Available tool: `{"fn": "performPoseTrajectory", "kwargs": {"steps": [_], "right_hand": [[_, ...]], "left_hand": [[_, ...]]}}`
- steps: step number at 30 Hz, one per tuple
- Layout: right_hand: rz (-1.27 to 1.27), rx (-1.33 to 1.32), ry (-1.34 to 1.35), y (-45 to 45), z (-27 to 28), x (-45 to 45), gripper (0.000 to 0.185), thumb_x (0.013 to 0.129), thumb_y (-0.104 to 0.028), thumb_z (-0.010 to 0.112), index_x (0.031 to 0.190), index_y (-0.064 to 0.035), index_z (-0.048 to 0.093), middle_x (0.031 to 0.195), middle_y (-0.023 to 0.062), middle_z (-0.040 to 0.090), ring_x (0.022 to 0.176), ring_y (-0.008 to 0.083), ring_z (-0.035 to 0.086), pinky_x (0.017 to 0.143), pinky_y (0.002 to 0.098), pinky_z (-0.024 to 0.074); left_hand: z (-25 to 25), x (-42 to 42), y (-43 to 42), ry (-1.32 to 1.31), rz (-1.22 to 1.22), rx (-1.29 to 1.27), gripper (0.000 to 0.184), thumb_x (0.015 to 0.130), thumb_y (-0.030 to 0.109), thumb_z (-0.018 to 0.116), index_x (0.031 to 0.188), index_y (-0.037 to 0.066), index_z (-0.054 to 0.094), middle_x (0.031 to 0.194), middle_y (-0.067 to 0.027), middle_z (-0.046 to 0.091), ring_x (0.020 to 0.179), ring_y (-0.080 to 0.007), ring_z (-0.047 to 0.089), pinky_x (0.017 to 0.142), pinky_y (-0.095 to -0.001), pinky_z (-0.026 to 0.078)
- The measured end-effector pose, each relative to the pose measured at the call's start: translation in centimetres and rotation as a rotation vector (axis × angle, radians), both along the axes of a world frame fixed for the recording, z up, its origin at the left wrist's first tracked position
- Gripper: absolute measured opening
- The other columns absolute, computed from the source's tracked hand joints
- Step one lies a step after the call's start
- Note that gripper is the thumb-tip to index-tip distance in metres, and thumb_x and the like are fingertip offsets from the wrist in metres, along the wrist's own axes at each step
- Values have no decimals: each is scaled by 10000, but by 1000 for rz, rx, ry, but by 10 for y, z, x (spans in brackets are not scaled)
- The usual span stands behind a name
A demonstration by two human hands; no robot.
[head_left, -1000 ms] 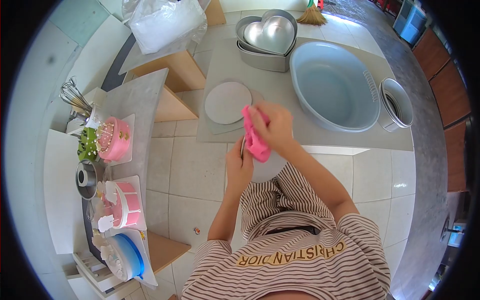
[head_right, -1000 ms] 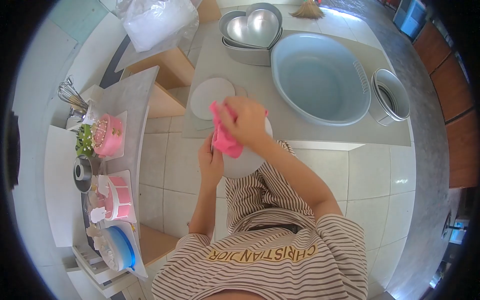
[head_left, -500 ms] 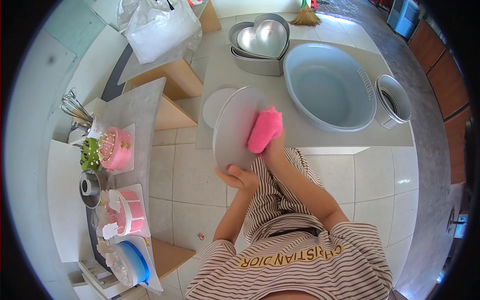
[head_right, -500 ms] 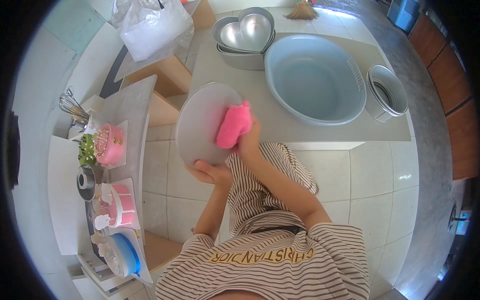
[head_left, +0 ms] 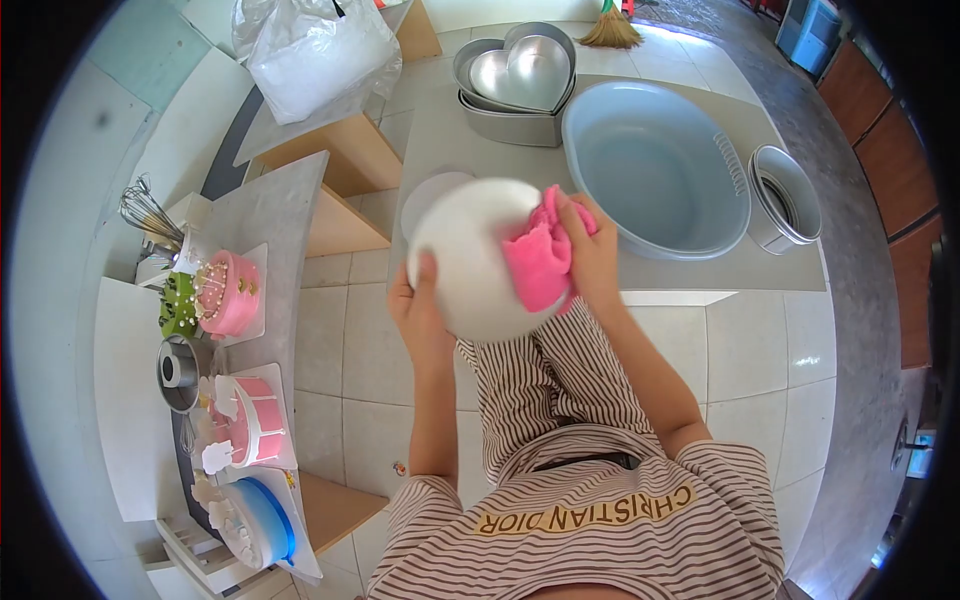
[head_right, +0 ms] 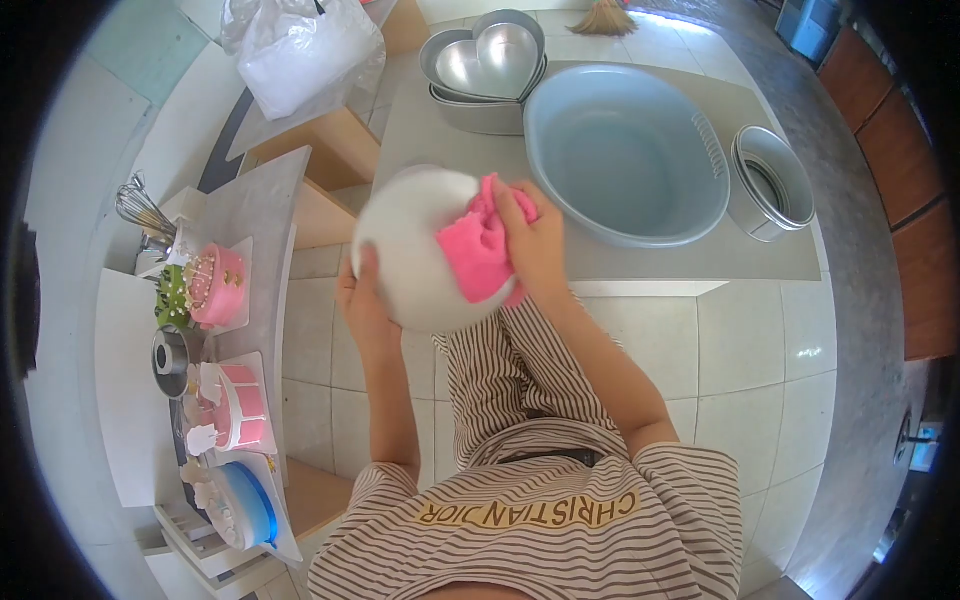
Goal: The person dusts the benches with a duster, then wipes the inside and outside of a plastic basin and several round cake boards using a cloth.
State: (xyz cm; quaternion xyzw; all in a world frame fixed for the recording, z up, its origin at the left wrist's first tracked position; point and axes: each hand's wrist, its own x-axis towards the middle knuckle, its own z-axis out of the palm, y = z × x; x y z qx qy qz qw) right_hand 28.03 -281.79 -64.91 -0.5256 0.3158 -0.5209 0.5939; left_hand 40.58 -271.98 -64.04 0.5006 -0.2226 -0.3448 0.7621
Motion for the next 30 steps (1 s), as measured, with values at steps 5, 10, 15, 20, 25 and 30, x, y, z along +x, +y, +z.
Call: {"fn": "performPoseTrajectory", "kwargs": {"steps": [5,10,15,20,25,30], "right_hand": [[-404,177,-381,36,-15,30,157,805,-162,519,812,-6,501,719,18,507,666,74,474,626,203,406],[36,52,-80,2,-7,-14,165,755,-161,580,772,-8,519,707,25,539,658,78,492,613,220,416],[499,-233,282,2,20,-19,170,699,-146,626,763,-11,544,697,33,563,656,78,511,606,224,424],[378,-24,132,8,2,-14,188,701,-152,624,791,-12,535,721,27,545,674,76,501,612,217,420],[-23,339,-367,34,-15,5,180,747,-154,586,833,-16,509,760,39,535,684,91,502,632,219,421],[-379,505,-595,51,-26,19,180,768,-168,568,847,-32,480,762,32,512,692,84,485,648,213,409]], "left_hand": [[-33,-49,-22,320,418,-276,460,829,261,472,1164,-9,309,1141,-136,403,1047,-230,418,875,-362,354],[-49,13,-4,104,-30,-166,405,814,201,489,1136,-12,371,1055,-115,486,958,-203,484,838,-329,381],[2,30,6,-397,-468,-6,268,785,113,523,1010,-32,501,873,-68,587,772,-130,551,709,-242,429],[-13,23,15,-492,-472,250,293,790,181,528,984,-39,521,885,-107,584,693,-144,567,650,-224,440],[-19,3,-2,148,-60,-3,394,813,273,496,1035,-50,455,951,-120,543,808,-184,545,726,-288,445],[-12,-53,-25,352,277,-223,431,822,268,476,1109,-37,374,1104,-139,444,953,-217,485,814,-325,410]]}}
